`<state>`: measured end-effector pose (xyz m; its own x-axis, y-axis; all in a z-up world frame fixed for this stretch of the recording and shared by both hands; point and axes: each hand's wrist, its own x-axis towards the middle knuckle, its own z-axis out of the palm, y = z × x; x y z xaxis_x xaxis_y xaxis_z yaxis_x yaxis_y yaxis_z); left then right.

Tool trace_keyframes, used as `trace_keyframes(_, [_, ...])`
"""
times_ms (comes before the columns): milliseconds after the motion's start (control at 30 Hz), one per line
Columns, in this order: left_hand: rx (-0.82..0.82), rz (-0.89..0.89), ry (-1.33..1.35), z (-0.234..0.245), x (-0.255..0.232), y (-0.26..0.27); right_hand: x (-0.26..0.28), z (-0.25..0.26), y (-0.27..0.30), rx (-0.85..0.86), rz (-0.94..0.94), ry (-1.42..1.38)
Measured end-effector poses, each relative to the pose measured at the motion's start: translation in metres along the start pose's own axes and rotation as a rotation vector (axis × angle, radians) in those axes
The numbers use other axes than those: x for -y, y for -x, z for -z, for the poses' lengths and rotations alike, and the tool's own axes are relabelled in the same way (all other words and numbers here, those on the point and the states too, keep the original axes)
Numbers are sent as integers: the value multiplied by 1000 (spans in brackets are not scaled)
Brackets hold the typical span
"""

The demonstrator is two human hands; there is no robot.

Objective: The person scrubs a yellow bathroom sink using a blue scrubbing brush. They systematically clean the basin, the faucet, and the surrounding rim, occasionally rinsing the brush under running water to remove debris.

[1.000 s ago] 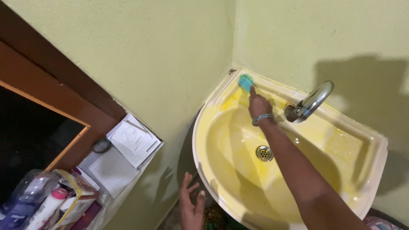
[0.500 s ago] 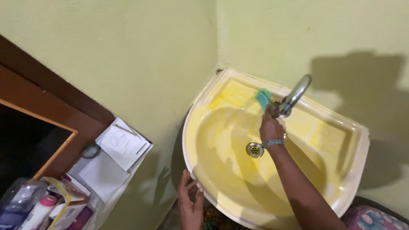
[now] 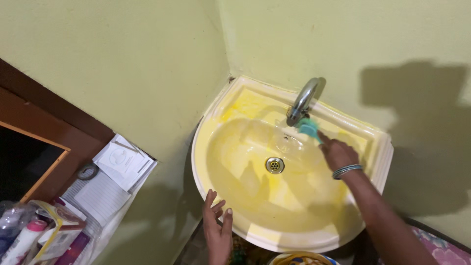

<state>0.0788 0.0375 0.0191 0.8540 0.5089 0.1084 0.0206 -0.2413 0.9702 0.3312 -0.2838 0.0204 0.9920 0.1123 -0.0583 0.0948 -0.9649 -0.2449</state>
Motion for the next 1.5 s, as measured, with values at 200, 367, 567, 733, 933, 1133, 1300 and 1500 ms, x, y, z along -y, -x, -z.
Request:
trace_keyframes(200, [-31,22,18,-11,-2,24,-79,24,-6,-89,-65,-48])
trace_keyframes(367, [-26,24,-18,-26,-13,36,-28,1,-26,-21,28,-85])
trace_keyframes(567, [23,-29,-47,-53,-40,45,-7,8,-2,20,107,-9])
trace_keyframes(733, [54,-74,-73,-61,-43,56,-80,23,9,-46,36,-26])
trace_keyframes(933, [22,-59,-71,-61,-32,70,-102,22,5,-57,14,-45])
trace_keyframes(1133, [50,-96,-109,-65,-49,74,-40,-3,-42,-63,125,-103])
trace_keyframes(1300, [40,-113,-110,-63,-52,81,-41,21,-53,-117,248,-228])
trace_keyframes(1500, [-10,-22,-29,-54,-24,92,-66,69,-44,-218,290,-458])
